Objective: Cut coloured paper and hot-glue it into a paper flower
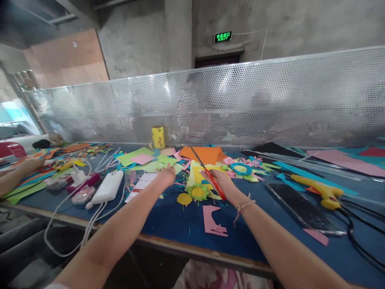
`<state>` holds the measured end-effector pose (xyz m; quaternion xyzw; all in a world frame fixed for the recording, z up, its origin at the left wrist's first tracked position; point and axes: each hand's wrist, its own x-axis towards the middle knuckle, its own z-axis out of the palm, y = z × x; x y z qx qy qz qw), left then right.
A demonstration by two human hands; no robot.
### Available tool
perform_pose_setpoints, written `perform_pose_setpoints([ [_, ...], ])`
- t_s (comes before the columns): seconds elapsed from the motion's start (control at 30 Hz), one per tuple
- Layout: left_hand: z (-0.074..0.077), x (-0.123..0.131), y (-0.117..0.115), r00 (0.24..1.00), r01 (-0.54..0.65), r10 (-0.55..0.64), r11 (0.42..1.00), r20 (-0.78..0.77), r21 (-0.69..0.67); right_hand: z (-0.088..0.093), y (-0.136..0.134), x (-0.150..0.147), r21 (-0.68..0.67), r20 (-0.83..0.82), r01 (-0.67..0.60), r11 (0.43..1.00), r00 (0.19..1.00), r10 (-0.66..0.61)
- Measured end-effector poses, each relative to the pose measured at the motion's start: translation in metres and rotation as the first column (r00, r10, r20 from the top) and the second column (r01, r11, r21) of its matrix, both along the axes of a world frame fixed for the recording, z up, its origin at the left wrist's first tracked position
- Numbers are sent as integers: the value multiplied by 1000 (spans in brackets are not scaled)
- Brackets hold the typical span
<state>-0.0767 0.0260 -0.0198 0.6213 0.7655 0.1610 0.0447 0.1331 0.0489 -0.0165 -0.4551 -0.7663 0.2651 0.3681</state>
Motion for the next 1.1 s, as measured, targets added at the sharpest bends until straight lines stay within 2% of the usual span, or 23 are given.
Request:
perform_pose_setpoints([
  [0.07,9,6,-6,993,-13,13,1000,-115,6,2,-2,-1,-29,99,2,1000,995,1],
  [0.17,20,13,-10,977,71,-7,954,-215,290,4,-5,-1,-56,103,-3,998,995,9],
  [0.23,23,14,-9,970,81,20,911,-242,404,5,-6,-1,-71,60,-23,997,998,28],
  [0.3,22,13,-5,976,31,49,932,-211,361,5,-7,-1,-86,27,-34,996,999,36],
  [0.37,19,10,-4,984,-46,84,973,-160,226,3,-6,-1,-94,5,-32,995,999,33],
  [0.43,18,9,-6,983,-80,105,984,-151,161,2,-5,-1,-89,-18,-22,996,1000,20],
  [0.53,25,13,-13,978,2,61,952,-197,306,2,-5,-2,-64,-48,-16,998,999,13],
  [0.57,28,15,-15,985,29,35,933,-171,360,3,-7,-2,-53,-57,-20,998,998,17],
  [0.63,35,22,-16,993,105,-115,902,-2,418,6,-11,-2,-29,-75,-26,999,997,24],
  [0.67,37,25,-15,967,133,-213,889,138,439,8,-13,-2,-14,-86,-21,1000,996,20],
  [0.7,39,29,-14,904,148,-308,876,296,459,10,-16,-2,-2,-99,-18,1000,995,18],
  [0.73,40,33,-13,803,144,-383,868,457,475,12,-18,-2,8,-116,-15,1000,993,15],
  [0.8,41,41,-14,533,98,-455,870,713,483,15,-22,-1,12,-144,-32,999,989,34],
  [0.83,41,44,-16,397,75,-463,877,793,475,16,-23,-1,12,-161,-35,999,986,36],
  [0.9,42,50,-21,205,49,-462,885,863,462,18,-23,-1,16,-207,-40,999,977,42],
  [0.97,42,52,-27,128,28,-472,881,872,473,19,-24,-1,31,-260,-57,998,964,64],
  [1.1,37,54,-30,152,25,-497,866,854,500,21,-26,-3,4,-408,-161,987,901,149],
])
